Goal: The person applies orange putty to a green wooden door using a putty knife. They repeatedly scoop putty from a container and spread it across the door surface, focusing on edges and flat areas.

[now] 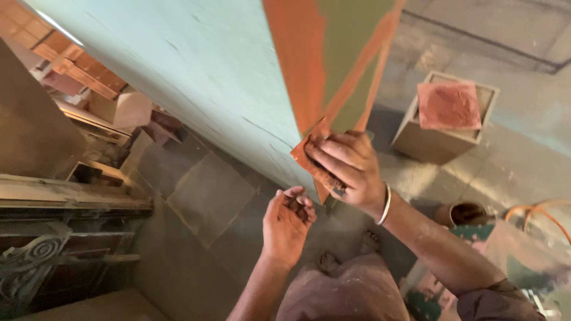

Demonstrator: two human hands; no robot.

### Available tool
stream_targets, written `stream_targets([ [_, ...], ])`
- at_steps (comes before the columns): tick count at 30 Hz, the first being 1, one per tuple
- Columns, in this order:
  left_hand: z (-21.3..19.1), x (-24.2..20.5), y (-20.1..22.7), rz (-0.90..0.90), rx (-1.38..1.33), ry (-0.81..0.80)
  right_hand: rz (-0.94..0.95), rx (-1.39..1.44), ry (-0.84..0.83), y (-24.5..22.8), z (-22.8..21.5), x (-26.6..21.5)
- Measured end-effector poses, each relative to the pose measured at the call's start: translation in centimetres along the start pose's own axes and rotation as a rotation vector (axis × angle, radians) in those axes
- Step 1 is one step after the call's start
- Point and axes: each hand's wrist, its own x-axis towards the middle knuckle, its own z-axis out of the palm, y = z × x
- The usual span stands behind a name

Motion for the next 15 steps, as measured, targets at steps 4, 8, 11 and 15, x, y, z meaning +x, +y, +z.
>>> stream_targets([
  [4,-0.3,0.0,-0.1,0.02,0.066,0.023,0.444,0.319,0.142,-1.4,1.3,-6.3],
  [8,-1.9,-1.2,-0.5,0.078,0.059,0.039,1.044,0.583,0.387,-1.9,5.5,-11.7],
  [11,-3.0,-1.6,0.3,0.088,0.013,0.105,1.231,0.731,0.566,-3.8,8.9,-11.7],
  [15,-4.8,-1.2,0.4,0.185,-0.012,0.141,1.281,0.745,0.542,-8.0,10.3,-7.1],
])
